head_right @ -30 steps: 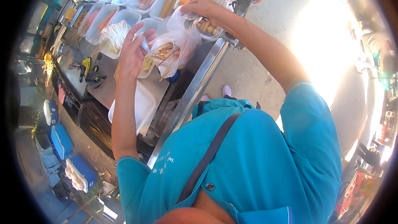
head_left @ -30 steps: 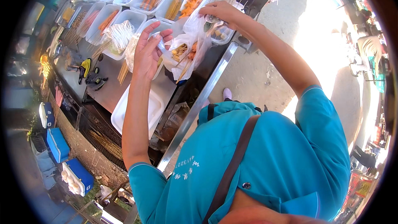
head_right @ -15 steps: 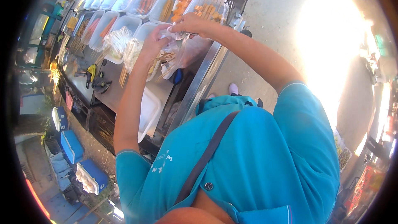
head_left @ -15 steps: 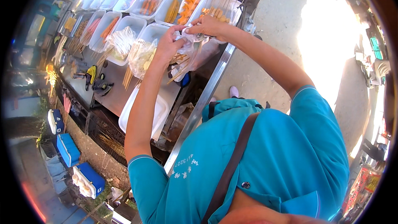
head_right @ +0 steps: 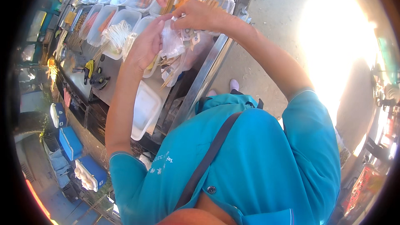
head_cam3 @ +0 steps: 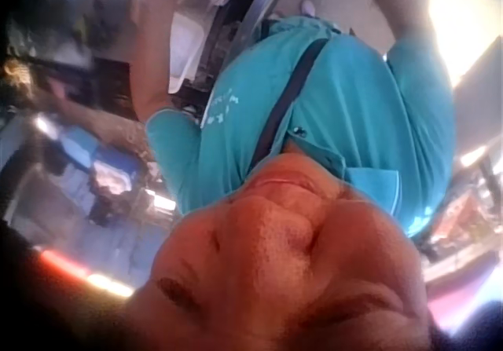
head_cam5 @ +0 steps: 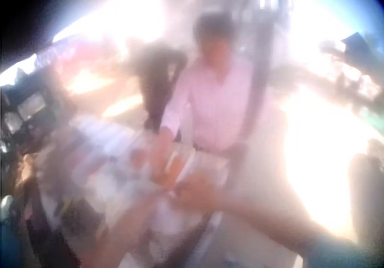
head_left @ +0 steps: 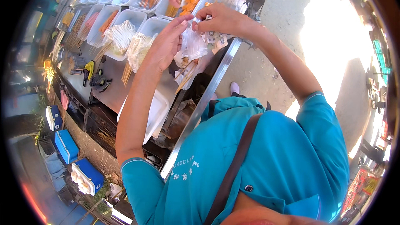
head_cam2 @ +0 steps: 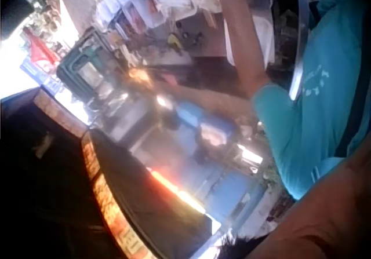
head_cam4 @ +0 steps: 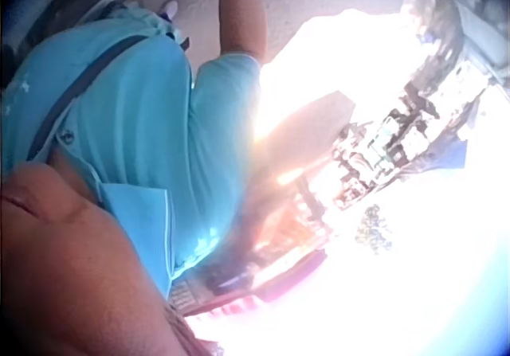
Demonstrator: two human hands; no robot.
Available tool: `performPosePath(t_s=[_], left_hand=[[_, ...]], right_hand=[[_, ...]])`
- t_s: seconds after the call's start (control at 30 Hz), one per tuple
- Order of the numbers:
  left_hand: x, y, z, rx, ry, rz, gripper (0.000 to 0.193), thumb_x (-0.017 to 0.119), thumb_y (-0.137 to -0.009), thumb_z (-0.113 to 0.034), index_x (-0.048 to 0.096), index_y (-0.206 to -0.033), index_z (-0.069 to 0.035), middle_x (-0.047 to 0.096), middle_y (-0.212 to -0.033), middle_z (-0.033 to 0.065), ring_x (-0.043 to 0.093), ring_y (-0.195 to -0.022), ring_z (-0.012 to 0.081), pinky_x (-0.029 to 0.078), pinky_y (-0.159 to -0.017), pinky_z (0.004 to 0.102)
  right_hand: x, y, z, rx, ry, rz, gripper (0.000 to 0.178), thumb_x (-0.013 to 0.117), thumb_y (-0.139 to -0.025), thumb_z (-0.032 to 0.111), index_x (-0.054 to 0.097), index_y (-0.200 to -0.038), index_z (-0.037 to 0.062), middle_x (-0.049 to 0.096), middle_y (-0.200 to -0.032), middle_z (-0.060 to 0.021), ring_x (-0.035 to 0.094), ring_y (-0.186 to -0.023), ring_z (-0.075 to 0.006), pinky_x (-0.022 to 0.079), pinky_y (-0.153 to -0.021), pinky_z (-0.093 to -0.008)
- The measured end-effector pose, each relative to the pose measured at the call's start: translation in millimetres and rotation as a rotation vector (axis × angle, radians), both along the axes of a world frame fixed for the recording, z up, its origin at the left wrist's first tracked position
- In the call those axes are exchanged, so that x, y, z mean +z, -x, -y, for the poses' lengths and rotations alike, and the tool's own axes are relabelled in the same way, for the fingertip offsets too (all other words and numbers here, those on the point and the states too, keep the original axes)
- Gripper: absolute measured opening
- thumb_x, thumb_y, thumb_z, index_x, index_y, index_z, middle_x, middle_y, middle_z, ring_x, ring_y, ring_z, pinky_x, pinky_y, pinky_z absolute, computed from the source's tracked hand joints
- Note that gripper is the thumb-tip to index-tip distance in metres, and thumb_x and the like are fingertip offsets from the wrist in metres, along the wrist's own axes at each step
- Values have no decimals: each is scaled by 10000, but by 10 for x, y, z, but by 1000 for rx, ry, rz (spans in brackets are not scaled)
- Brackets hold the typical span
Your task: The person retrieves skewers of fish balls and sausages from a cooler and places them on a charcoal grill. They arrange the skewers on the grill grate and use a brush to apply sauce to the cooking sausages.
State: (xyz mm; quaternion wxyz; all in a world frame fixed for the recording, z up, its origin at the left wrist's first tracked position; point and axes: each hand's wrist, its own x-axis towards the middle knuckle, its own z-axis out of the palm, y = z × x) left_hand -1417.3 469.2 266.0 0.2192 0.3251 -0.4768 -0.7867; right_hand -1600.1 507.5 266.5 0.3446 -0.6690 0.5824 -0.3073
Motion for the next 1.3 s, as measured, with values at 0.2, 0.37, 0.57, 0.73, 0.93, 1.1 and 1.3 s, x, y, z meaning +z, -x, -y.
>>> performPosePath(t_s=[0.2,0.37,0.57,0.73,0.93,1.1,1.3], left_hand=[[185,104,62,51,-15,-335,345,473,-869,-170,436,-1206,-105,476,-1133,30,482,-979,134,407,-823,315],[409,246,154,154,16,-441,333,479,-861,-144,443,-1189,-102,479,-1138,44,493,-974,182,412,-803,359],[550,486,516,117,22,-489,348,511,-823,-87,397,-1151,-53,456,-1164,141,523,-930,264,416,-758,408],[726,669,920,111,-92,-364,462,500,-840,-107,298,-1241,1,387,-1201,221,435,-1075,322,348,-935,431],[898,931,1182,232,-98,-298,493,500,-832,-112,256,-1242,13,310,-1236,250,435,-1052,353,390,-848,473],[1012,1072,1370,330,-97,-310,510,487,-845,-142,246,-1269,7,273,-1274,246,387,-1115,369,369,-899,475],[919,1038,1694,293,76,-374,478,463,-860,-158,271,-1273,-11,341,-1267,207,365,-1177,286,321,-958,414]], right_hand=[[464,-126,-36,103,333,-408,216,577,-773,199,628,-855,5,600,-708,-105,549,-625,-163,426,-592,-281],[539,53,-93,2,417,-240,199,545,-808,148,647,-949,53,640,-850,-83,587,-736,-170,464,-699,-262],[506,496,-397,-226,401,101,209,527,-824,127,643,-985,60,640,-908,-57,572,-851,-134,455,-770,-255],[292,599,-899,-273,204,275,234,540,-808,96,617,-1021,38,642,-880,-32,556,-791,-78,450,-721,-227],[152,561,-1353,-257,29,427,223,539,-804,72,620,-1007,33,639,-834,-78,599,-808,-143,466,-743,-260],[92,500,-1545,-247,-14,480,198,560,-804,67,626,-987,33,639,-808,-63,598,-759,-124,472,-682,-244],[163,423,-1588,-225,-10,535,190,566,-810,97,625,-977,28,633,-784,-55,574,-715,-89,451,-636,-217]])
